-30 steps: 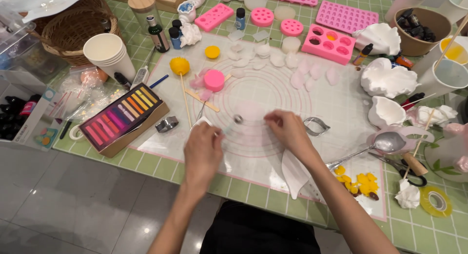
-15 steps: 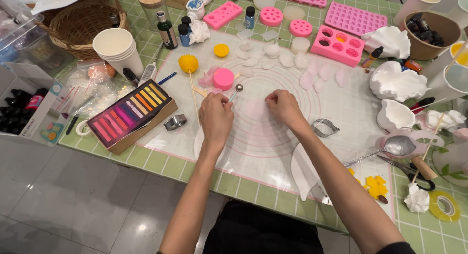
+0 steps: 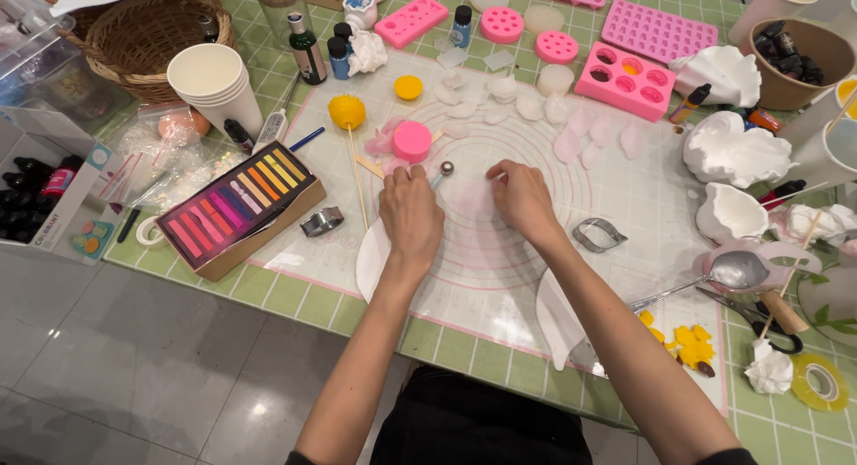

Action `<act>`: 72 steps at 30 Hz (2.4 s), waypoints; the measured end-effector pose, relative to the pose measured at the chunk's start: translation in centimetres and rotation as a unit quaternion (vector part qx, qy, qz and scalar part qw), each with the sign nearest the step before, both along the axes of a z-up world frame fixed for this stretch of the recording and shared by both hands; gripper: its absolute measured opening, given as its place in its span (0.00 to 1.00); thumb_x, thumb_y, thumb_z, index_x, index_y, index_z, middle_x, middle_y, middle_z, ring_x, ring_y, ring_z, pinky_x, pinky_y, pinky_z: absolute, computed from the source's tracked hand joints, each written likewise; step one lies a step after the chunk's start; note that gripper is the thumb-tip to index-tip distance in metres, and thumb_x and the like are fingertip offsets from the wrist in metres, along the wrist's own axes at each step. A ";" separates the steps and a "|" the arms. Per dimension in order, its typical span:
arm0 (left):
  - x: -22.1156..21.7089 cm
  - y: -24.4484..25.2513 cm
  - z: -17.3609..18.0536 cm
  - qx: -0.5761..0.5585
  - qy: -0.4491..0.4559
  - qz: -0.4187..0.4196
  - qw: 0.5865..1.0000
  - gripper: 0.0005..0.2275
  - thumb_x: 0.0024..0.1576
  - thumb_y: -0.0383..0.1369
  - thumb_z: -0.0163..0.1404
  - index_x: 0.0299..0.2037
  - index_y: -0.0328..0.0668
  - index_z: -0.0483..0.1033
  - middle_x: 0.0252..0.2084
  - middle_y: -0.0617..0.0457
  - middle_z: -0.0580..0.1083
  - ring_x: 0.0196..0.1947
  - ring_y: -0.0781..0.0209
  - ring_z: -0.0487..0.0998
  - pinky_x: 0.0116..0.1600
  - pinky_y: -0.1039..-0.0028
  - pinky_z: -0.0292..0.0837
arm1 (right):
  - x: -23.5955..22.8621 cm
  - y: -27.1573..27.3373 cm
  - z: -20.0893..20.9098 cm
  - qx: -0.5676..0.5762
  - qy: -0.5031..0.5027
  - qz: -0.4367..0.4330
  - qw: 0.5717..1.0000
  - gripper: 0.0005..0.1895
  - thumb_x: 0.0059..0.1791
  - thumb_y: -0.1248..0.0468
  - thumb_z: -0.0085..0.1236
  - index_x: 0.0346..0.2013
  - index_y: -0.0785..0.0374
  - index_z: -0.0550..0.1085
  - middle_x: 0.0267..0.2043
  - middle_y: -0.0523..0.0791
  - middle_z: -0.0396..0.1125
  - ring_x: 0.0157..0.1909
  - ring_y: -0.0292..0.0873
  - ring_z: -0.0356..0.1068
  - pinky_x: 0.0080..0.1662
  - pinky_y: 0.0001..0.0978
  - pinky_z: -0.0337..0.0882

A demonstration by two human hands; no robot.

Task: Shaping and thinning individual wax pieces to create petals for a candle.

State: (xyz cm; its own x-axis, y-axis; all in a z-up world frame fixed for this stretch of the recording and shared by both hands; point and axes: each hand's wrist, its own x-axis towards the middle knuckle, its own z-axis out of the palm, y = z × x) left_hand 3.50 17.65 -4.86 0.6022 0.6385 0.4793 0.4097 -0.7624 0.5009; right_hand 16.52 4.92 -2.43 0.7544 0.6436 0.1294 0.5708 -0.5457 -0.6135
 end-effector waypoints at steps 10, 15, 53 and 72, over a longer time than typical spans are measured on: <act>2.1 -0.4 0.3 0.045 0.033 -0.083 0.995 0.11 0.42 0.18 0.55 0.35 0.35 0.78 0.42 0.45 0.68 0.47 0.46 0.68 0.49 0.59 0.62 | 1.7 0.7 -1.8 0.040 0.068 -0.007 0.997 0.13 0.48 0.72 0.45 0.38 0.72 0.79 0.26 0.56 0.73 0.31 0.51 0.74 0.40 0.44 0.73; 2.7 -0.4 0.4 0.014 0.024 -0.069 0.997 0.12 0.40 0.18 0.56 0.35 0.34 0.79 0.44 0.44 0.69 0.48 0.45 0.68 0.48 0.60 0.63 | 3.9 1.4 -3.8 0.011 0.124 -0.005 0.992 0.12 0.51 0.68 0.45 0.39 0.69 0.77 0.28 0.51 0.73 0.28 0.43 0.72 0.35 0.39 0.72; 1.6 -1.1 8.2 -0.163 -0.012 -0.243 0.956 0.04 0.55 0.26 0.56 0.37 0.36 0.81 0.31 0.44 0.81 0.34 0.50 0.83 0.40 0.63 0.75 | 3.2 -5.5 0.9 -0.238 -0.035 0.206 0.948 0.29 0.43 0.50 0.69 0.54 0.58 0.70 0.52 0.50 0.60 0.60 0.52 0.56 0.61 0.44 0.62; 4.3 -0.5 6.3 -0.366 -0.094 -0.304 0.874 0.04 0.56 0.23 0.55 0.40 0.32 0.81 0.30 0.49 0.81 0.26 0.66 0.80 0.31 0.75 0.75 | 5.1 -10.4 1.0 0.204 0.244 0.092 0.944 0.09 0.54 0.68 0.55 0.46 0.72 0.75 0.41 0.47 0.74 0.44 0.43 0.76 0.45 0.35 0.79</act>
State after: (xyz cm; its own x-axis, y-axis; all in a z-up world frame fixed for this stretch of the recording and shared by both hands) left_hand 7.82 17.14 1.42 0.8920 0.4038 0.2030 -0.1019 -0.2579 0.9608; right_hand 21.66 -5.44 -1.47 0.6691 0.7407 0.0608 0.2276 -0.1263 -0.9655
